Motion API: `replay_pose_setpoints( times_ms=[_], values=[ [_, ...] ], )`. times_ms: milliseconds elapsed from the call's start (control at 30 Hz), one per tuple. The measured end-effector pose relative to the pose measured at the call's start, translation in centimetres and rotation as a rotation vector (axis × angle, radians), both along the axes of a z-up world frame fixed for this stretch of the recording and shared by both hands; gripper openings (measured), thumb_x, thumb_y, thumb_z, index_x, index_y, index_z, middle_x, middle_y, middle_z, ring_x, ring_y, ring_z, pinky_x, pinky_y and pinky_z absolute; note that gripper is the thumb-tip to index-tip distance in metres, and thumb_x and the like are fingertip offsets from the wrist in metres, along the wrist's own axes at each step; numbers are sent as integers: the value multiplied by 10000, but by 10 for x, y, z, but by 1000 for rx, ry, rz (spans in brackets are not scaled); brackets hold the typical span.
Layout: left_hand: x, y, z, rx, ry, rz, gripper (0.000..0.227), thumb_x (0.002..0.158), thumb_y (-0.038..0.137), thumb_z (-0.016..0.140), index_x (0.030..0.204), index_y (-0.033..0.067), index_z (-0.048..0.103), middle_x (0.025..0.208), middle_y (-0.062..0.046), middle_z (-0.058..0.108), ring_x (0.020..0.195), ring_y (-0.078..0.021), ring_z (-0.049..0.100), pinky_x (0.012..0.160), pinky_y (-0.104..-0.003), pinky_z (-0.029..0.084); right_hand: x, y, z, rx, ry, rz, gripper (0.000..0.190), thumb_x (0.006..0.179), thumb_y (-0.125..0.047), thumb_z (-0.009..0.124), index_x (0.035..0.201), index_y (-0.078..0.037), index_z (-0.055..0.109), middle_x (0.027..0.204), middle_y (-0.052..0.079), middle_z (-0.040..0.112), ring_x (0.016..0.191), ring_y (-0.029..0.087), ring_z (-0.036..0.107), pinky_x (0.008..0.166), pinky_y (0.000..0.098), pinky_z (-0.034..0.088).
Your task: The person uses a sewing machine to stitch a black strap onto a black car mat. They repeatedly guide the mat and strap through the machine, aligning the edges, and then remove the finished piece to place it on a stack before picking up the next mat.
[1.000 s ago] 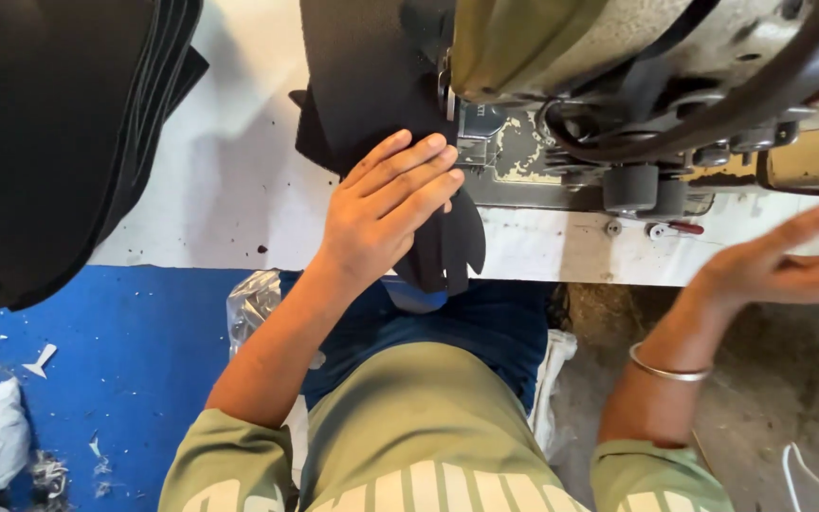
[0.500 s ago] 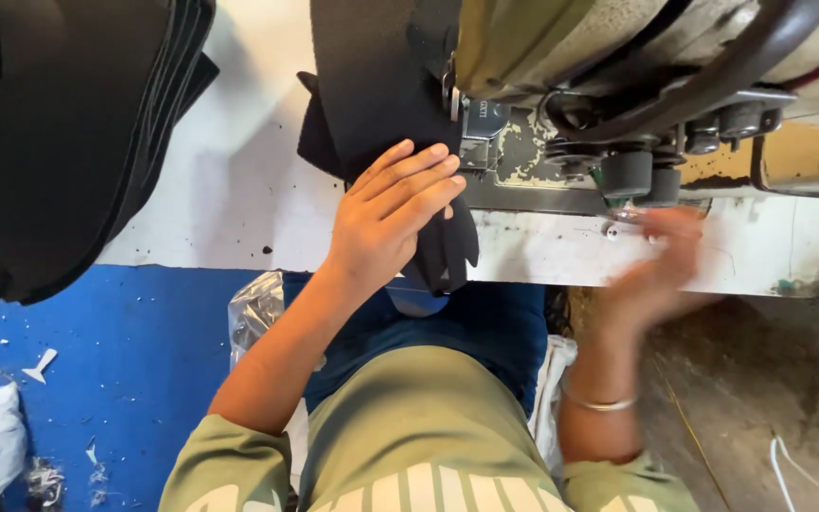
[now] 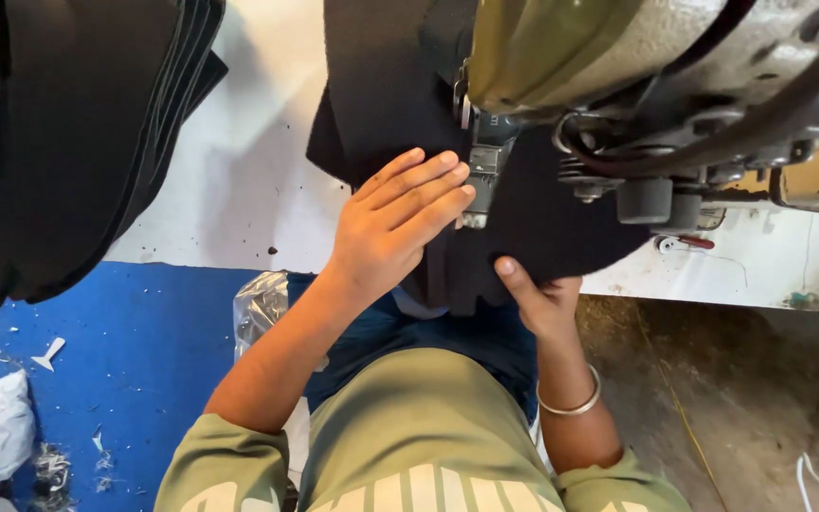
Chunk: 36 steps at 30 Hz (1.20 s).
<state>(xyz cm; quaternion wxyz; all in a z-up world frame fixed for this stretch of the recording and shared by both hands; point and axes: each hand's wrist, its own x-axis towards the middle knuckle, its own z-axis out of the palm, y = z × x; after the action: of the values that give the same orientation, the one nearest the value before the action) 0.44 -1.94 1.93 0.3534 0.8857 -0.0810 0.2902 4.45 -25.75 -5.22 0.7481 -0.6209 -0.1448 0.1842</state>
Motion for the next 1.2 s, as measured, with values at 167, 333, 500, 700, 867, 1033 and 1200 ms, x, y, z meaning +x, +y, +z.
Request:
replay_pose_setpoints(
  times_ms=[167, 333, 500, 700, 867, 1033, 1200],
  values=[
    [9, 2, -12, 87, -15, 32, 249, 958, 73, 770, 1200, 43, 722, 1266, -88, 718, 1300, -240, 637, 1169, -434, 480, 14, -1, -30, -38, 88, 18, 398, 990, -13, 715, 1368, 34, 599, 1291, 88, 674, 1166, 170, 642, 1044, 317, 512],
    [12, 8, -14, 103, -8, 48, 229, 978, 98, 775, 1195, 48, 718, 1285, -78, 714, 1321, -228, 624, 1191, -429, 465, 23, 22, -18, 94, 160, 24, 405, 1010, -33, 687, 1395, 21, 573, 1318, 79, 665, 1188, 166, 639, 1062, 311, 509],
    [14, 10, -16, 125, -16, 69, 217, 985, 103, 775, 1191, 62, 720, 1294, -72, 709, 1334, -224, 613, 1200, -419, 459, 29, 24, -23, 56, 119, 16, 377, 1040, -44, 683, 1398, 23, 588, 1326, 77, 669, 1194, 155, 633, 1073, 304, 502],
    [21, 10, -14, 126, -24, 67, 230, 986, 105, 773, 1203, 55, 716, 1295, -80, 709, 1330, -233, 612, 1196, -421, 456, 44, 32, -16, 58, 119, 31, 377, 1038, -62, 689, 1395, 10, 594, 1335, 69, 671, 1208, 146, 632, 1092, 297, 494],
    [29, 3, -18, 134, -15, 84, 246, 1001, 97, 762, 1236, 46, 713, 1301, -82, 711, 1333, -228, 620, 1198, -415, 461, 58, 22, -27, -12, 90, 25, 344, 1055, -64, 689, 1380, 22, 616, 1318, 66, 679, 1189, 138, 629, 1081, 295, 497],
    [26, 6, -12, 153, -5, 108, 266, 1003, 117, 750, 1252, 36, 706, 1311, -98, 708, 1334, -237, 616, 1191, -420, 460, 64, 27, -30, -24, 84, 17, 341, 1060, -75, 680, 1379, 22, 606, 1319, 63, 675, 1188, 136, 623, 1083, 295, 492],
    [26, 4, -10, 174, 16, 119, 270, 1011, 127, 749, 1259, 33, 700, 1322, -102, 703, 1332, -245, 619, 1186, -424, 464, 68, 36, -24, 27, 61, 24, 354, 1067, -77, 664, 1399, 19, 585, 1350, 69, 662, 1225, 141, 617, 1111, 295, 479]
  ],
)
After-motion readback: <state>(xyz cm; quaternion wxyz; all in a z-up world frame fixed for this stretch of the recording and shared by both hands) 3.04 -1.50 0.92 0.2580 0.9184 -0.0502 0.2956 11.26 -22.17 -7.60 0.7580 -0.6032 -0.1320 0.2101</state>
